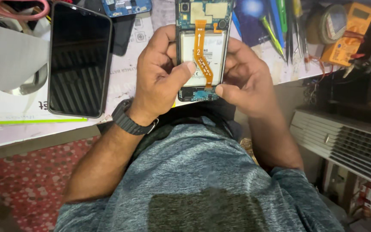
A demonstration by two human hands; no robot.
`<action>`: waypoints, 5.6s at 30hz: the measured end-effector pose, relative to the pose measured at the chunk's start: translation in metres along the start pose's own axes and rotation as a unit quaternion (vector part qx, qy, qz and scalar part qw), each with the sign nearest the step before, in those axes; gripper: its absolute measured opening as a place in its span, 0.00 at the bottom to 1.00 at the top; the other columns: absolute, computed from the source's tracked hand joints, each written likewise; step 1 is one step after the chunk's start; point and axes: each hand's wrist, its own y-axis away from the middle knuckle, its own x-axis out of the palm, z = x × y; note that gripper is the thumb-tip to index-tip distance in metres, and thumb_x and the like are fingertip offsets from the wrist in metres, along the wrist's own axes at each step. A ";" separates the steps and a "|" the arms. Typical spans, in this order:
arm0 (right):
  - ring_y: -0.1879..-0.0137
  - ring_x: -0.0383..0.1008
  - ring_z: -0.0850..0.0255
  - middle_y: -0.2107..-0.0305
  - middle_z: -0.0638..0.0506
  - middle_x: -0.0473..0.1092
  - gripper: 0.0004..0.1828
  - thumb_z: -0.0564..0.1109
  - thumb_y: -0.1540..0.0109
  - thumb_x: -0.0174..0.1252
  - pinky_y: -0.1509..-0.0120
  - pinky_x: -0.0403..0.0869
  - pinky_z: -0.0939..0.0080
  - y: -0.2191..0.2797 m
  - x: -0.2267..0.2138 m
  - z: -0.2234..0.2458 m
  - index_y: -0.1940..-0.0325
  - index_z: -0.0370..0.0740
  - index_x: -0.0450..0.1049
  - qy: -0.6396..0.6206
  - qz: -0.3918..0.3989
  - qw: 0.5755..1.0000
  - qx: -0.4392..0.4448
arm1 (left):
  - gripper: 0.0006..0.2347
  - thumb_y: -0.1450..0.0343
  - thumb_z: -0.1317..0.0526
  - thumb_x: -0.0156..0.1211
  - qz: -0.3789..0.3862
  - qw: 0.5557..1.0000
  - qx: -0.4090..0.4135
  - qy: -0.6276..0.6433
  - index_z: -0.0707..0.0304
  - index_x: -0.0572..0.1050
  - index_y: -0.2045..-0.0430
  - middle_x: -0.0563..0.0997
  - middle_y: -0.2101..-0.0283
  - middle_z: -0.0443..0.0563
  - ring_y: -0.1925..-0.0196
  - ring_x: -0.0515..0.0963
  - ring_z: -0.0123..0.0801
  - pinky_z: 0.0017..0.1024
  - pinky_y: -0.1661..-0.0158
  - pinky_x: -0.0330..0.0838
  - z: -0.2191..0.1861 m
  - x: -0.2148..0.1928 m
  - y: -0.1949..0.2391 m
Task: The person handles a disassembled Samsung smartphone, repeatedly adjusting the battery and ribbon cables. They use a metal spudger to pry and align internal components, then reseat the orange ribbon cable into its connector. The phone remains open on the workbench throughout.
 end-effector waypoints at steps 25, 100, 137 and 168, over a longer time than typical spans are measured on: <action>0.54 0.70 0.63 0.57 0.47 0.70 0.17 0.32 0.26 0.65 0.47 0.71 0.65 0.009 0.000 0.002 0.35 0.29 0.68 0.235 -0.156 0.956 -0.084 | 0.14 0.19 0.75 0.53 -0.018 0.999 0.033 -0.021 0.71 0.63 0.39 0.81 0.55 0.50 0.60 0.76 0.17 0.16 0.58 0.70 0.004 0.000 0.001; 0.52 0.81 0.53 0.53 0.38 0.75 0.14 0.33 0.32 0.62 0.48 0.85 0.51 -0.014 0.027 -0.011 0.44 0.23 0.71 -0.022 -0.231 0.966 -0.111 | 0.11 0.31 0.72 0.70 -0.070 0.920 0.177 -0.342 0.60 0.75 0.60 0.61 0.29 0.57 0.27 0.65 0.48 0.40 0.30 0.63 -0.008 0.009 -0.003; 0.50 0.80 0.52 0.51 0.38 0.74 0.20 0.32 0.33 0.61 0.50 0.85 0.51 -0.025 0.036 -0.018 0.39 0.26 0.64 -0.020 -0.237 0.962 -0.132 | 0.07 0.31 0.75 0.66 -0.078 0.940 0.157 -0.293 0.65 0.74 0.68 0.63 0.32 0.53 0.33 0.73 0.40 0.32 0.36 0.75 -0.008 0.006 -0.003; 0.43 0.77 0.55 0.47 0.41 0.71 0.33 0.22 0.40 0.65 0.39 0.80 0.56 -0.024 0.030 -0.043 0.35 0.30 0.59 -0.014 -0.247 0.961 -0.127 | 0.08 0.32 0.73 0.69 -0.092 0.944 0.117 -0.293 0.65 0.73 0.70 0.71 0.35 0.57 0.35 0.78 0.44 0.34 0.42 0.79 -0.013 0.007 -0.003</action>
